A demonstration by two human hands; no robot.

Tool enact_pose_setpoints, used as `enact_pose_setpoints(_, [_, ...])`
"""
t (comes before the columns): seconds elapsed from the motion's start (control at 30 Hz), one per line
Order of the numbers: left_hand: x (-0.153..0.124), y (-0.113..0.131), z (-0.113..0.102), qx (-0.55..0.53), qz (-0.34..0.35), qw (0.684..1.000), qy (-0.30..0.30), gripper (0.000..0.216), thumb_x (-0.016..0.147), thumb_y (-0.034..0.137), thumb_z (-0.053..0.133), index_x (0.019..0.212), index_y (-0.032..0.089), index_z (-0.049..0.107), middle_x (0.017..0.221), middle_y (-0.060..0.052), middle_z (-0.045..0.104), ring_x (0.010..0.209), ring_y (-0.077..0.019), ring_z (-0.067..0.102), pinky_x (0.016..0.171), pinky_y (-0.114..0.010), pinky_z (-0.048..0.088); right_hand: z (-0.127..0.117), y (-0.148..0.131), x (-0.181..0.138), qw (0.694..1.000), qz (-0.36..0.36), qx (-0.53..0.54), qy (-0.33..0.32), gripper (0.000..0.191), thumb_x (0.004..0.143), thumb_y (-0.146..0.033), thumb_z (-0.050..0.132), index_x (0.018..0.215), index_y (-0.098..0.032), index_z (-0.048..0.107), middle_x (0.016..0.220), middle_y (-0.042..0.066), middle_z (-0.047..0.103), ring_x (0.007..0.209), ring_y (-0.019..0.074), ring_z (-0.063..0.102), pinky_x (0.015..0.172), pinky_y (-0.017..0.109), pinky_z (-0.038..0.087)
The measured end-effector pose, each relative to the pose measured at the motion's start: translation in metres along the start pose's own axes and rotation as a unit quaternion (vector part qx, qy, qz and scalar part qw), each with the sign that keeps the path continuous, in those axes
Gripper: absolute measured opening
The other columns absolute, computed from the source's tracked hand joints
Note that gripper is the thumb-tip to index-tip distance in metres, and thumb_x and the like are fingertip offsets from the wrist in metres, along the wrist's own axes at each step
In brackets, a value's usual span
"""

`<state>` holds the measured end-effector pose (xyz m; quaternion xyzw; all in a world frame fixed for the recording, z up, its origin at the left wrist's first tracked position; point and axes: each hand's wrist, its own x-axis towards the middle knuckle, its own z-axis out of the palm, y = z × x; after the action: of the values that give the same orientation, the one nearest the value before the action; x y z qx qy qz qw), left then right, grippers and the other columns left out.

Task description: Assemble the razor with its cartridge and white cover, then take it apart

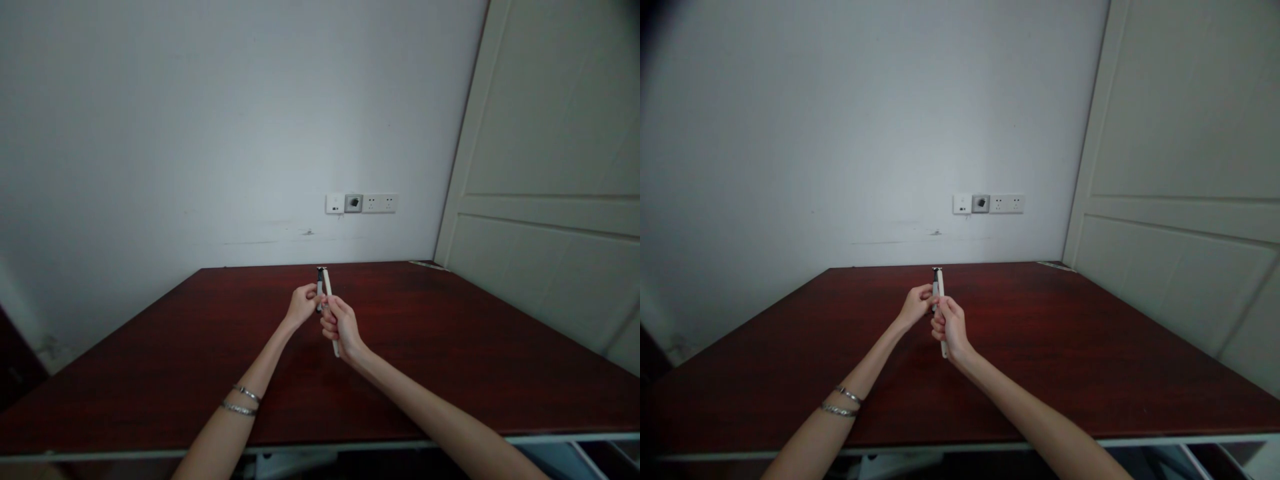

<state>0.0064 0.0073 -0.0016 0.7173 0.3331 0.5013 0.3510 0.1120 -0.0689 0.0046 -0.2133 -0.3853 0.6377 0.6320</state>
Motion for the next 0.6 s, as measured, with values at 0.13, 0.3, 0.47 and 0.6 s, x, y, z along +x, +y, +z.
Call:
enact_pose_setpoints(0.13, [-0.0006, 0.0014, 0.0007, 0.000, 0.009, 1.000, -0.003, 0.020, 0.068, 0.028, 0.061, 0.076, 0.010, 0.061, 0.055, 0.003, 0.050, 0.048, -0.0066, 0.039, 0.046, -0.018, 0.027, 0.0015, -0.0053, 0.0039, 0.999, -0.030, 0.013, -0.011, 0.029, 0.070, -0.041, 0.065, 0.077, -0.019, 0.047, 0.046, -0.013, 0.025, 0.035, 0.0008, 0.013, 0.032, 0.012, 0.007])
enact_pose_setpoints(0.3, [0.0015, 0.0021, -0.0007, -0.002, 0.001, 1.000, 0.007, 0.019, 0.067, 0.029, 0.062, 0.070, 0.010, 0.058, 0.053, 0.003, 0.048, 0.047, -0.0068, 0.040, 0.045, -0.018, 0.028, -0.0017, -0.0008, -0.0014, 1.000, 0.011, -0.007, -0.007, 0.030, 0.070, -0.042, 0.065, 0.075, -0.019, 0.047, 0.045, -0.013, 0.025, 0.034, 0.0009, 0.013, 0.031, 0.013, 0.006])
enact_pose_setpoints(0.47, [0.0006, 0.0024, -0.0009, 0.001, 0.009, 1.000, -0.001, 0.021, 0.067, 0.029, 0.063, 0.075, 0.010, 0.062, 0.056, 0.002, 0.053, 0.049, -0.0076, 0.044, 0.047, -0.018, 0.031, 0.0043, -0.0091, 0.0022, 0.999, -0.038, 0.008, -0.010, 0.030, 0.070, -0.042, 0.065, 0.077, -0.019, 0.047, 0.045, -0.013, 0.026, 0.034, 0.0007, 0.013, 0.031, 0.013, 0.007])
enact_pose_setpoints(0.6, [0.0002, 0.0024, -0.0013, 0.004, 0.009, 1.000, 0.003, 0.018, 0.067, 0.027, 0.062, 0.073, 0.010, 0.060, 0.055, 0.002, 0.052, 0.048, -0.0074, 0.043, 0.046, -0.017, 0.030, 0.0025, -0.0025, 0.0003, 1.000, -0.010, 0.004, -0.011, 0.033, 0.067, -0.044, 0.067, 0.075, -0.020, 0.046, 0.044, -0.013, 0.026, 0.034, 0.0007, 0.013, 0.031, 0.013, 0.007])
